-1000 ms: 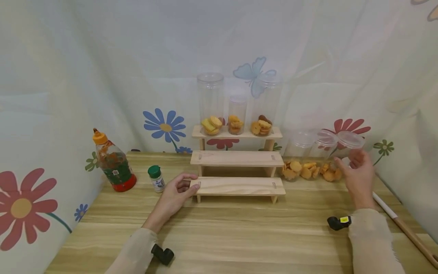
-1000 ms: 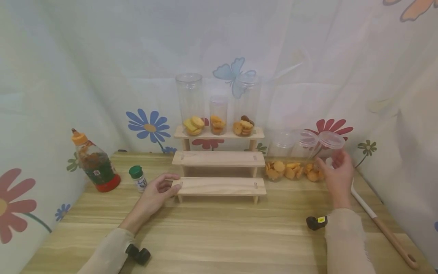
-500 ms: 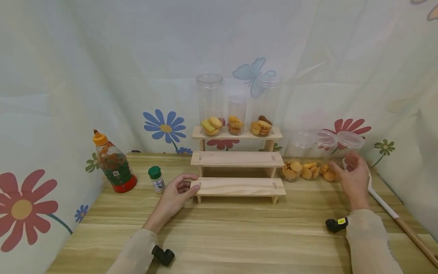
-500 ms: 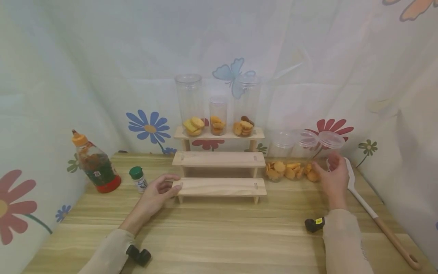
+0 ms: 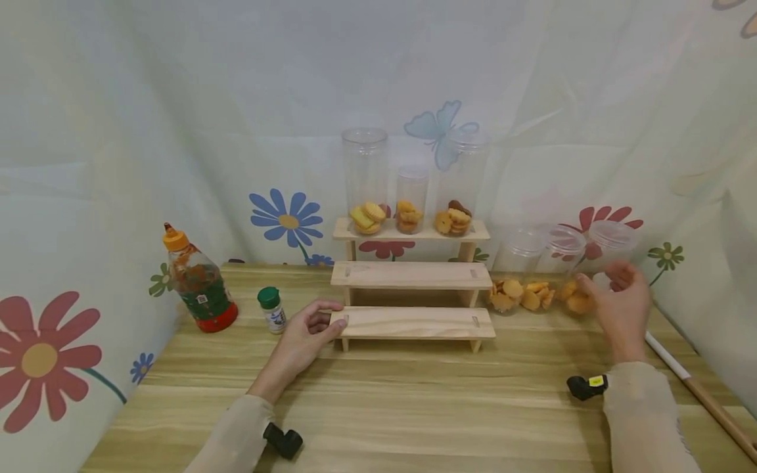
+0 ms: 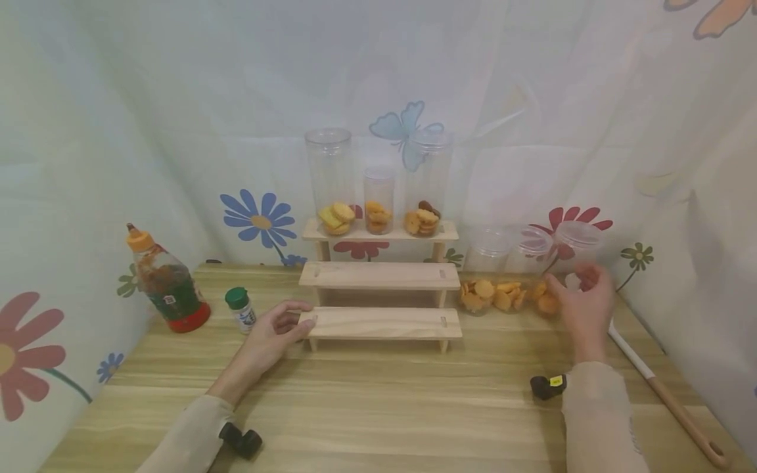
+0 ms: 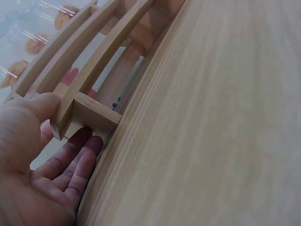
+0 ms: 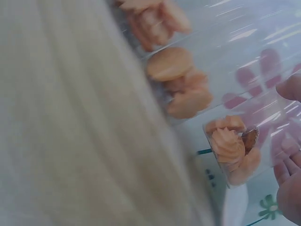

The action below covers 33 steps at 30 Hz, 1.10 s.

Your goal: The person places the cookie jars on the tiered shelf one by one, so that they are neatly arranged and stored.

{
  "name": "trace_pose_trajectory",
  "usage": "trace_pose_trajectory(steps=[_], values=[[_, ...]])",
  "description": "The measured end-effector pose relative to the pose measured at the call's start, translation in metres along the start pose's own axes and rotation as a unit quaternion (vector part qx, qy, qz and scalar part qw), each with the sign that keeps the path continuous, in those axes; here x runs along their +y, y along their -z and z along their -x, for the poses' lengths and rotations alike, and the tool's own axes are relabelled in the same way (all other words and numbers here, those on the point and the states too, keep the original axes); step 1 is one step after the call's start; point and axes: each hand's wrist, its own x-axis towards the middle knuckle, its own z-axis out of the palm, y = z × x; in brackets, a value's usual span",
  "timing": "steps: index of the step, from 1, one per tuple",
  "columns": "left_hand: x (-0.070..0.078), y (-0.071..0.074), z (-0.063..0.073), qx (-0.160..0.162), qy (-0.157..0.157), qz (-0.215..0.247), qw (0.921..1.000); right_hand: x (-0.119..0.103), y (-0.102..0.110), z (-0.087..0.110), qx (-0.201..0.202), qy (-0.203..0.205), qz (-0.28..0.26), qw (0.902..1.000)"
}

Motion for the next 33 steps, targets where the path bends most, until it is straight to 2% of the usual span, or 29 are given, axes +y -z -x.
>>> trace_pose_trajectory(steps=[8,15,19,23,28,31,33], values=[[-0.001,-0.001,0.0,0.0,-0.005,-0.001,1.0,-0.036,0.019,0.011,0.057,0.035,-0.059,0.9961],[-0.002,-0.001,0.0,-0.003,-0.012,0.003,0.9999,-0.075,0.031,0.029,0.084,0.063,-0.04,0.9936],[-0.001,0.0,0.0,-0.004,-0.015,0.004,0.9999,-0.093,0.036,0.038,0.093,0.106,-0.031,0.9896],[0.0,0.0,0.0,-0.003,-0.014,0.004,0.9999,-0.108,0.04,0.046,0.084,0.142,-0.04,0.9855],[0.0,0.001,0.001,-0.002,-0.013,-0.002,0.9999,-0.127,0.04,0.06,0.043,0.161,-0.06,0.9841],[0.001,0.0,0.001,-0.002,-0.012,-0.002,0.9999,-0.135,0.035,0.068,0.011,0.19,-0.09,0.9777],[0.001,0.0,0.001,-0.002,-0.011,-0.001,0.9999,-0.138,0.03,0.073,-0.013,0.213,-0.123,0.9693]])
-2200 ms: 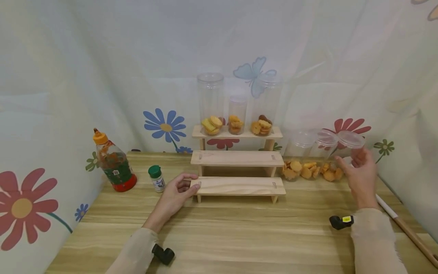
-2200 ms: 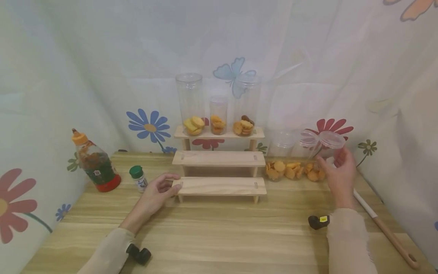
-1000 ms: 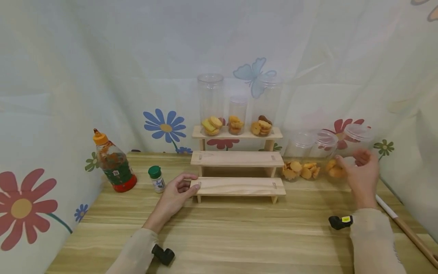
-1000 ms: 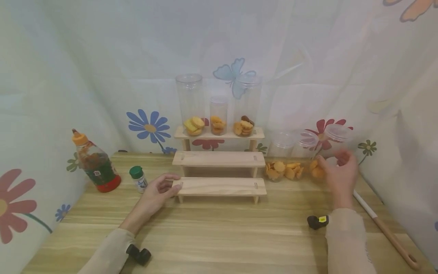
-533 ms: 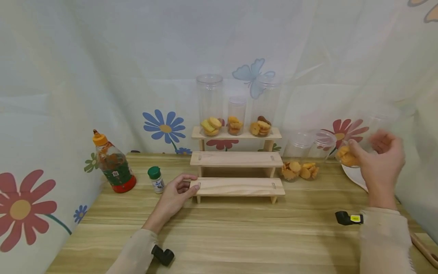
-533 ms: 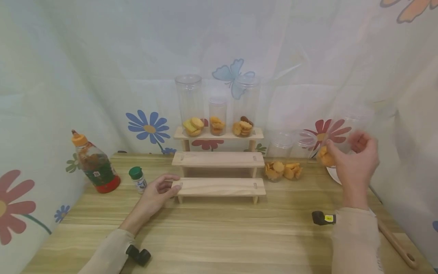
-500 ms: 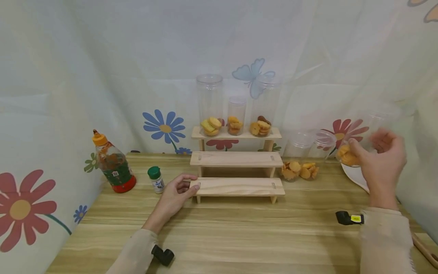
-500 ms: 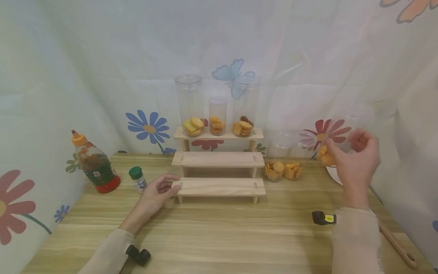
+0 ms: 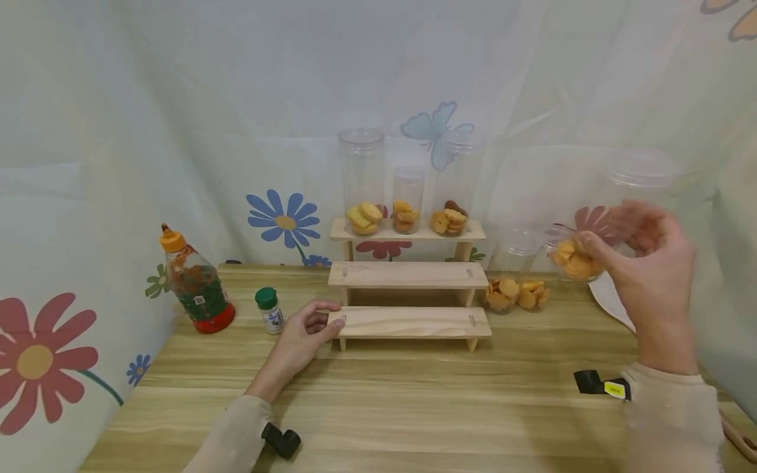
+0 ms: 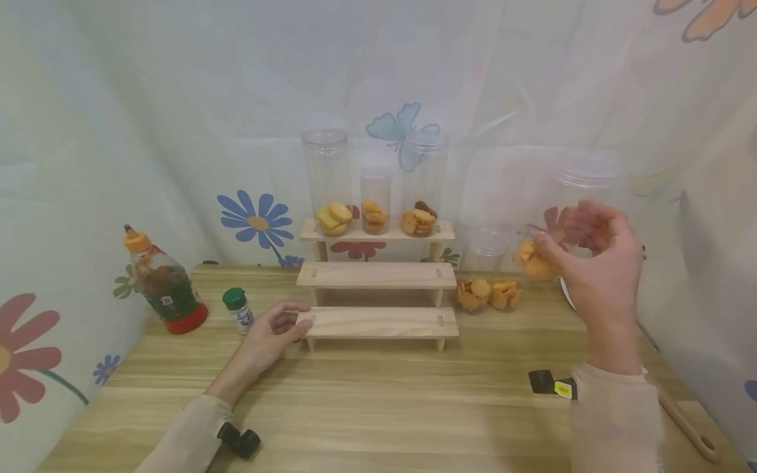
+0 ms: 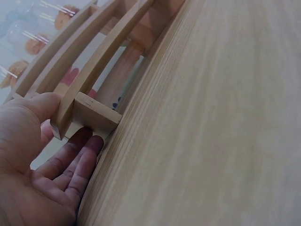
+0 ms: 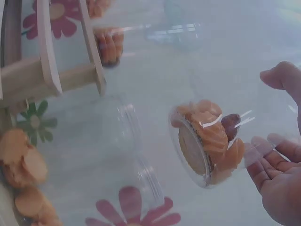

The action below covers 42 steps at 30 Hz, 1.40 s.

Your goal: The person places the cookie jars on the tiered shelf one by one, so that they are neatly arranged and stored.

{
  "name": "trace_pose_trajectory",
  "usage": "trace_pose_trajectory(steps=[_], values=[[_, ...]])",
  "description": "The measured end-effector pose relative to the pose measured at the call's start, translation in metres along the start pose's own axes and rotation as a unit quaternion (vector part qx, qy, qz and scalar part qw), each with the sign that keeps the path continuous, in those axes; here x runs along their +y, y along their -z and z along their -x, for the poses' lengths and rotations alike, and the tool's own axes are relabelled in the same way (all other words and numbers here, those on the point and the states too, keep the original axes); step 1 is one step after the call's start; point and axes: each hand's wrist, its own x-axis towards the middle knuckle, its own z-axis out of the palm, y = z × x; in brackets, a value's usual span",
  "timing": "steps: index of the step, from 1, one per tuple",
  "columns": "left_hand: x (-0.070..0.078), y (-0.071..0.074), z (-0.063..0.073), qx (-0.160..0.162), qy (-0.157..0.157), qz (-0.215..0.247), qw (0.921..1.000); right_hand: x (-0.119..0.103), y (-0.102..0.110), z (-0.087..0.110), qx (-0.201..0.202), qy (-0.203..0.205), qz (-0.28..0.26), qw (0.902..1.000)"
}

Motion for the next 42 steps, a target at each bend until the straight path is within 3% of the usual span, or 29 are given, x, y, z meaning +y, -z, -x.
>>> trace_pose_trajectory(steps=[5,11,16,23,31,37,42], values=[[-0.001,0.001,0.0,0.002,-0.003,-0.002,1.0,-0.001,-0.022,0.008,-0.068,0.017,-0.048,0.9964],[-0.002,0.002,0.0,0.001,-0.009,-0.003,1.0,-0.001,-0.057,0.024,-0.141,0.05,-0.018,0.9886],[-0.002,0.001,-0.001,0.0,-0.008,-0.005,1.0,0.0,-0.095,0.037,-0.197,0.069,-0.056,0.9764],[-0.003,0.001,-0.001,0.004,-0.006,-0.006,1.0,-0.003,-0.151,0.046,-0.266,0.055,-0.085,0.9585],[-0.004,0.001,-0.001,0.005,-0.009,-0.01,0.9999,-0.005,-0.215,0.06,-0.305,0.051,-0.102,0.9456],[-0.003,0.001,0.001,0.006,-0.009,-0.007,0.9999,-0.003,-0.253,0.074,-0.301,0.016,-0.093,0.949],[-0.002,0.001,0.001,0.004,-0.013,-0.004,0.9999,-0.001,-0.271,0.084,-0.294,0.012,-0.108,0.9497]])
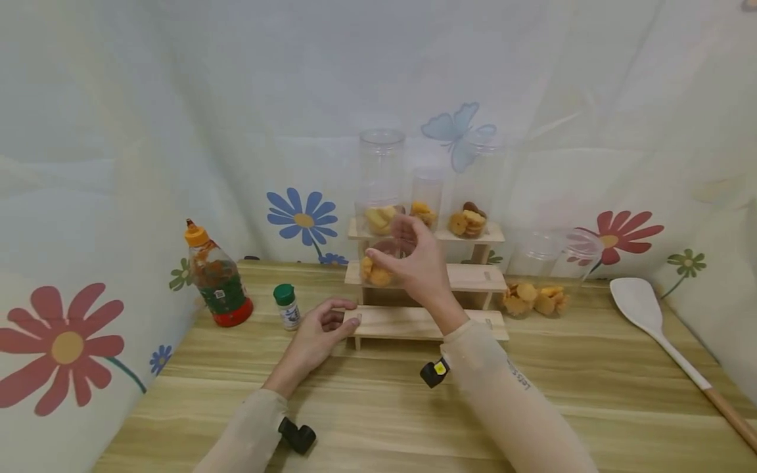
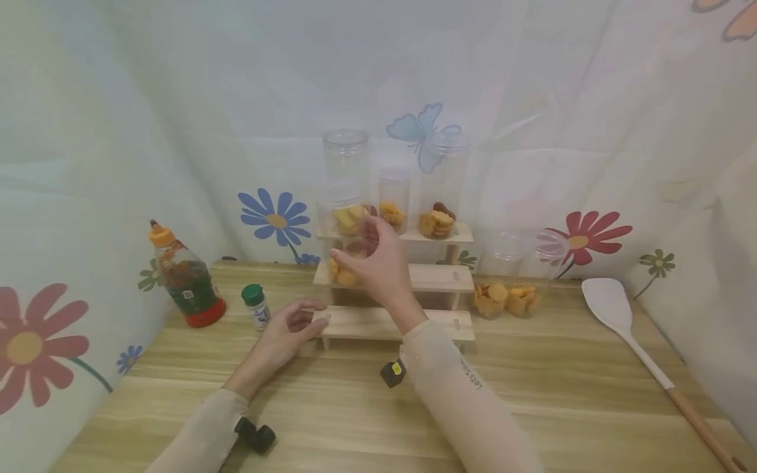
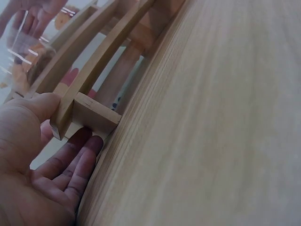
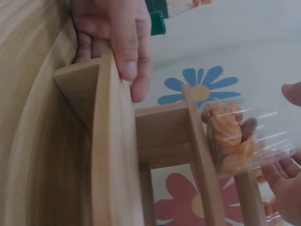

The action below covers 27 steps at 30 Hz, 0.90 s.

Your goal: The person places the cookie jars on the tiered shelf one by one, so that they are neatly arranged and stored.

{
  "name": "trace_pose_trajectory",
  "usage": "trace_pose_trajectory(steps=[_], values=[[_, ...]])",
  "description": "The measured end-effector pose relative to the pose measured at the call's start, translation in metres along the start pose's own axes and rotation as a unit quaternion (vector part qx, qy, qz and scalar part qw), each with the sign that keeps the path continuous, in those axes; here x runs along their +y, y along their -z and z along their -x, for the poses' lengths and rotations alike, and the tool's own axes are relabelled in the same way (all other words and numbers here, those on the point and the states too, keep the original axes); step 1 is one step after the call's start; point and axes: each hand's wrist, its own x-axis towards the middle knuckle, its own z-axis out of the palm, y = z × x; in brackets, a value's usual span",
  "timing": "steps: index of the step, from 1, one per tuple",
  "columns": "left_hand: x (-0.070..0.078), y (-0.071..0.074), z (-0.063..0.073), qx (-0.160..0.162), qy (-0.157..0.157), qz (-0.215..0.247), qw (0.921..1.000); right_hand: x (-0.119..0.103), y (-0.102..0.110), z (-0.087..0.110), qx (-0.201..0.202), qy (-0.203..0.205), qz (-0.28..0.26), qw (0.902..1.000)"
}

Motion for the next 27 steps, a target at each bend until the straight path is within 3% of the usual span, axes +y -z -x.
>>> trace_pose_trajectory(steps=[15,27], values=[[0.002,-0.003,-0.003,0.001,0.0,-0.003,1.0,0.01,-0.006,-0.002,0.034,0.036,0.07,0.9963],[-0.001,0.0,-0.002,0.001,0.003,-0.001,1.0,0.008,-0.004,0.002,0.021,0.024,0.058,0.9978]])
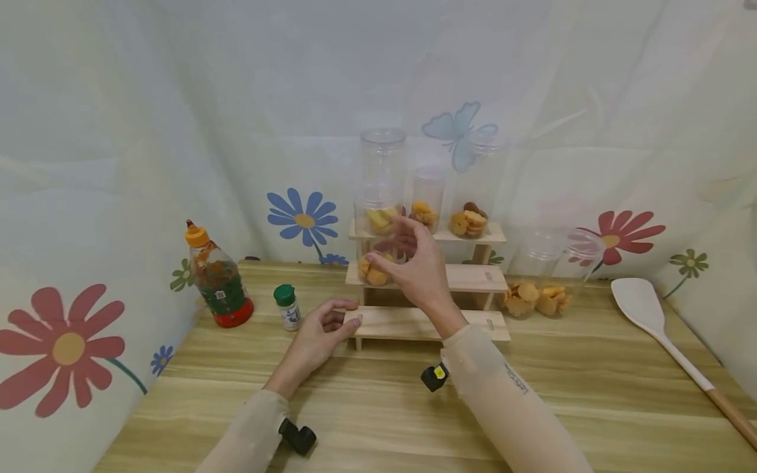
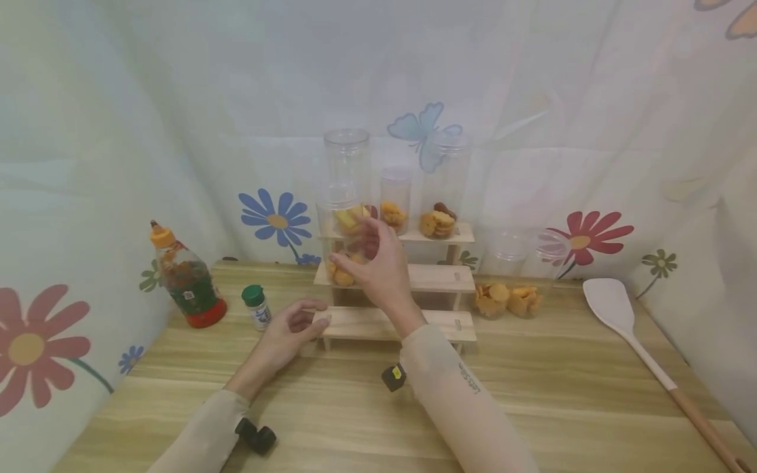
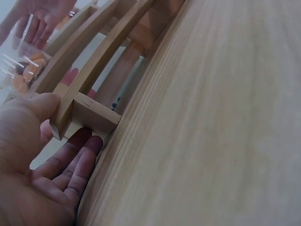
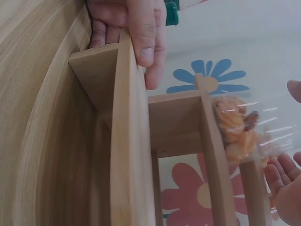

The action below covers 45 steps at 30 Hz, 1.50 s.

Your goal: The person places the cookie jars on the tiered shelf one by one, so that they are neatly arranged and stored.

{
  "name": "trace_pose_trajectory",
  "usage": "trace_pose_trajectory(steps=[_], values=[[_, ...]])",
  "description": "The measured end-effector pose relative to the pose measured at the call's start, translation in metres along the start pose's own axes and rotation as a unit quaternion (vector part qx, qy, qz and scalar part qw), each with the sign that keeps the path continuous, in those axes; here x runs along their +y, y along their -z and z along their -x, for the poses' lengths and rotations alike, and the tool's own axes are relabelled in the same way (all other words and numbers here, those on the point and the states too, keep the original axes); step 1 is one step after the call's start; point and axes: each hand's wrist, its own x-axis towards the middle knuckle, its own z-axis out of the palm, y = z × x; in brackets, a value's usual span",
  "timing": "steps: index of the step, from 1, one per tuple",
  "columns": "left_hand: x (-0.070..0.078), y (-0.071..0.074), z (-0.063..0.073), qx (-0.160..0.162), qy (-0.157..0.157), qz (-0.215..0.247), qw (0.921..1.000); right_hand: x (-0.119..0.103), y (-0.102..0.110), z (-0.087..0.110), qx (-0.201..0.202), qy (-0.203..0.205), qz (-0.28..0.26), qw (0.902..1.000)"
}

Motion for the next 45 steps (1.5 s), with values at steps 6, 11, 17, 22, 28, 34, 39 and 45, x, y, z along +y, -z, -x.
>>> trace_pose_trajectory(steps=[6,11,17,22,28,34,39,45], values=[[-0.001,0.002,0.0,0.001,0.0,0.008,1.0,-0.011,0.019,0.005,0.005,0.001,-0.004,1.0],[-0.001,0.002,0.001,0.003,0.004,0.008,1.0,-0.017,0.041,0.009,0.023,0.029,-0.004,0.9993],[-0.002,0.002,0.001,0.008,0.011,0.003,0.9999,-0.025,0.077,0.013,0.057,0.056,0.002,0.9968],[0.0,0.002,0.001,0.01,0.016,0.001,0.9998,-0.027,0.113,0.019,0.093,0.058,0.026,0.9936],[0.0,0.002,0.001,0.009,0.018,-0.005,0.9998,-0.027,0.154,0.029,0.137,0.028,0.032,0.9897],[0.001,0.001,0.001,0.007,0.02,-0.005,0.9998,-0.027,0.191,0.041,0.177,-0.013,0.074,0.9814],[0.001,0.0,0.001,0.004,0.019,-0.002,0.9998,-0.023,0.218,0.047,0.205,-0.034,0.1,0.9731],[0.001,-0.001,0.0,0.0,0.021,-0.002,0.9998,-0.015,0.247,0.051,0.249,-0.084,0.093,0.9605]])
